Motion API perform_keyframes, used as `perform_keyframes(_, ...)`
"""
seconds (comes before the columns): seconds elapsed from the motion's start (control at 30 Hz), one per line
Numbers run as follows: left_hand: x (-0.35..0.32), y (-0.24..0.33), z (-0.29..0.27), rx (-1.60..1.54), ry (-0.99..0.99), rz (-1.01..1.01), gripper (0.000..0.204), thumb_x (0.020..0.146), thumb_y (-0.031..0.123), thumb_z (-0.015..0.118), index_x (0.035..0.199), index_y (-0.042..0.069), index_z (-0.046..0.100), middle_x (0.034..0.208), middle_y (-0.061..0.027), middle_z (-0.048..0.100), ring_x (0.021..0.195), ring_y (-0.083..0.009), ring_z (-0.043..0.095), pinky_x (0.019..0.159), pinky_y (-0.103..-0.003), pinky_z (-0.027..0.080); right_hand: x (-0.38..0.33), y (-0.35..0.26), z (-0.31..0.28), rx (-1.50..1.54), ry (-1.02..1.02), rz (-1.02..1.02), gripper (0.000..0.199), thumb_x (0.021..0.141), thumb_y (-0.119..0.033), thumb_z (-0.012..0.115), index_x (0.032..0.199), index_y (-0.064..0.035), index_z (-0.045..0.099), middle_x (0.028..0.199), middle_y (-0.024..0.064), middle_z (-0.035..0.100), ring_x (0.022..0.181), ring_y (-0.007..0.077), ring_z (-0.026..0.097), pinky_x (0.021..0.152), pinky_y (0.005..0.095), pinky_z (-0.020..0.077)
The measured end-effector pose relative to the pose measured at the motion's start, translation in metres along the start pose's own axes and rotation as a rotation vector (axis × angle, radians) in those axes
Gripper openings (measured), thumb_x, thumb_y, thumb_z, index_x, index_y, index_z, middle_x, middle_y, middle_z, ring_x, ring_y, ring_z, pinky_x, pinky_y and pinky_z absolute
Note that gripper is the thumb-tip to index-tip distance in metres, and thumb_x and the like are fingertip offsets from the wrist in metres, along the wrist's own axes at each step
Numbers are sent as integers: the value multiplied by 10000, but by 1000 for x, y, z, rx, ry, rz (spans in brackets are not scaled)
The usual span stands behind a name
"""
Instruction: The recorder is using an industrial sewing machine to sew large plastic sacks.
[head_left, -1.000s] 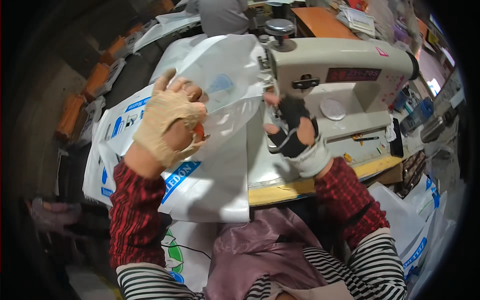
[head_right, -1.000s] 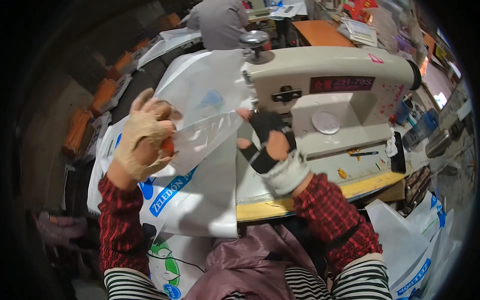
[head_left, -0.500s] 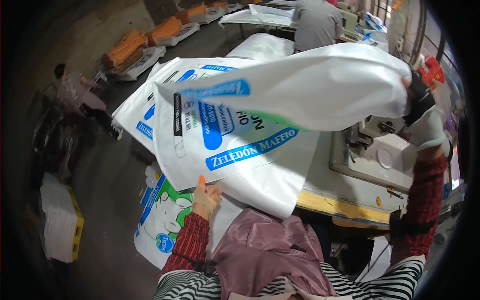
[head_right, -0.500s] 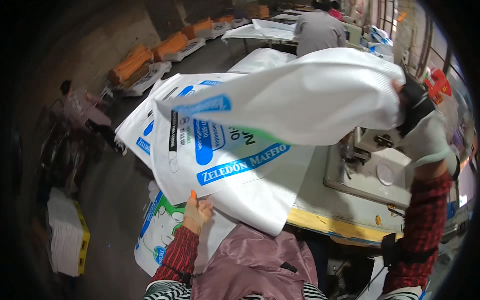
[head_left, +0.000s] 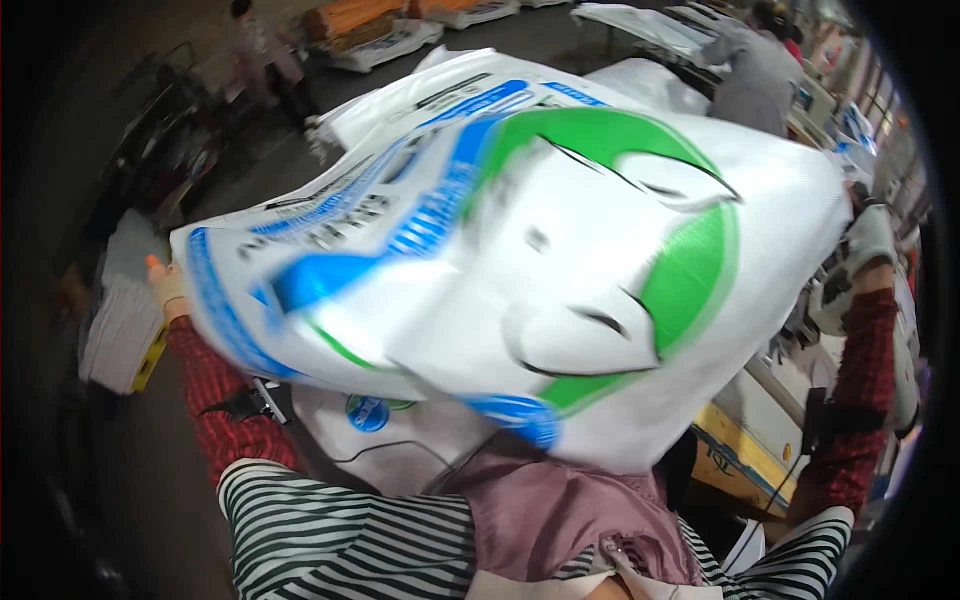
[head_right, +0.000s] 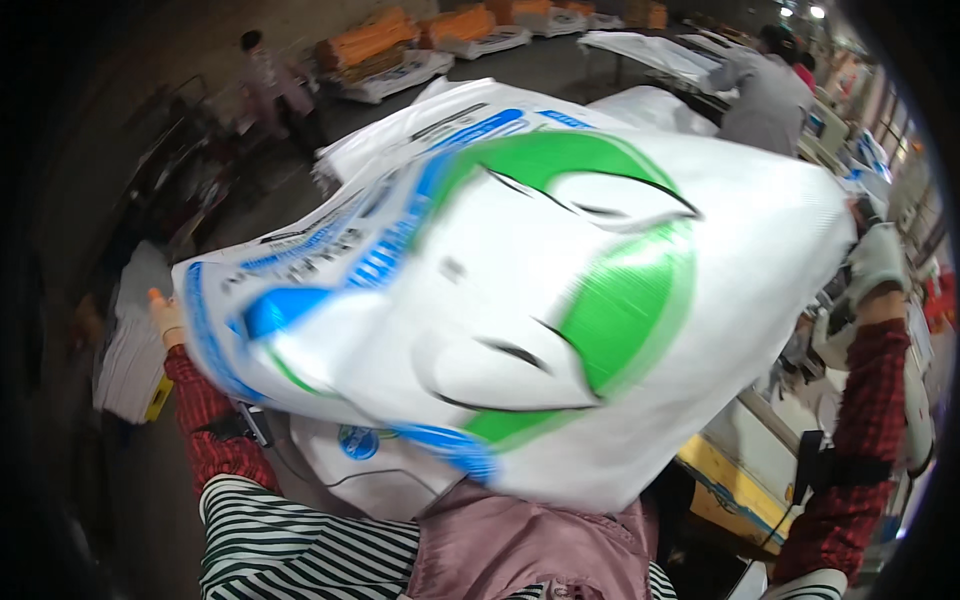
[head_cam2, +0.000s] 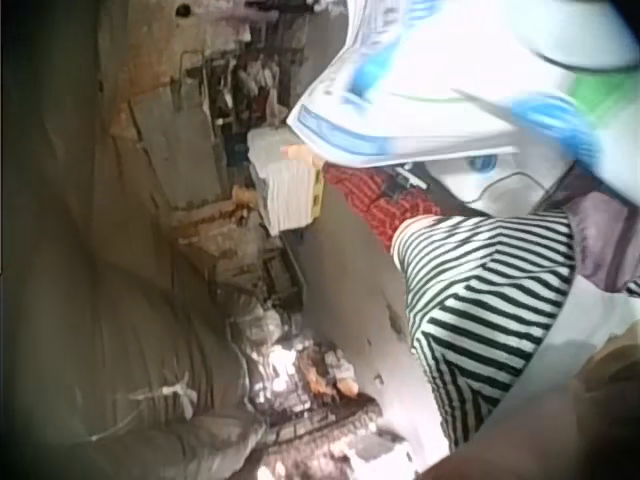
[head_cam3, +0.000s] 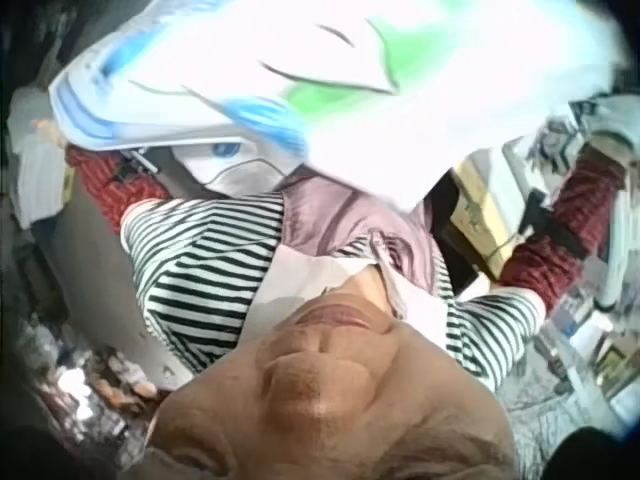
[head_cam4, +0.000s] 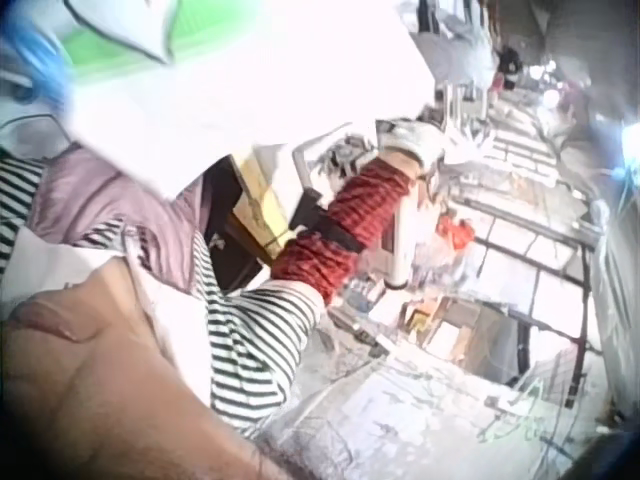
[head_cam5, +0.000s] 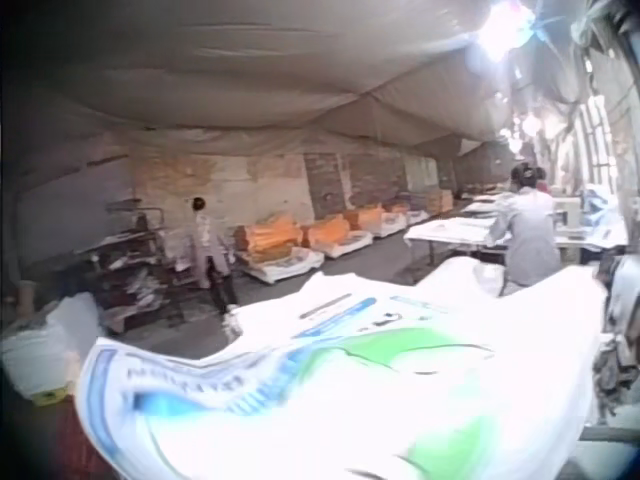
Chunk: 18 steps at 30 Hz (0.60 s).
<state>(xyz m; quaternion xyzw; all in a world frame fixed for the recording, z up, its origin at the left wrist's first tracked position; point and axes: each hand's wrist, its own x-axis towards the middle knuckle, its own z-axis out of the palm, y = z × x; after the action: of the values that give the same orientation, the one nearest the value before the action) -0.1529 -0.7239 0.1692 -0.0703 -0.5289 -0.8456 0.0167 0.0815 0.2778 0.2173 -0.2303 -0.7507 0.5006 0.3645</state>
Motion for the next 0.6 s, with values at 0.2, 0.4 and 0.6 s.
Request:
perform_keyframes(0.2,-155,-15,45,-173,-143,166,685,872,553,332,1307,24,333,1305,-134,401,1163,-279,404,976,-398,334,-148,31,239,406,-491,27,246,839,-199,529,1046,-91,608,913,11,568,799,130,552,735,220,448)
perform_keyframes(0.4,-243,-74,43,182,395,141,563,876,366,436,1245,-55,381,1222,-170,464,1077,-266,481,928,-365,388,-259,80,324,-632,-967,-194,312,824,-175,497,1127,-114,537,1081,145,568,964,282,563,812,341,450)
perform_keyframes(0.6,-281,-145,-91,359,757,-519,330,741,119,522,1007,-75,550,929,-170,584,818,-286,590,708,-373,501,-366,72,355,-1306,-1338,-558,254,703,-185,590,941,-120,652,912,129,636,883,286,607,719,406,493)
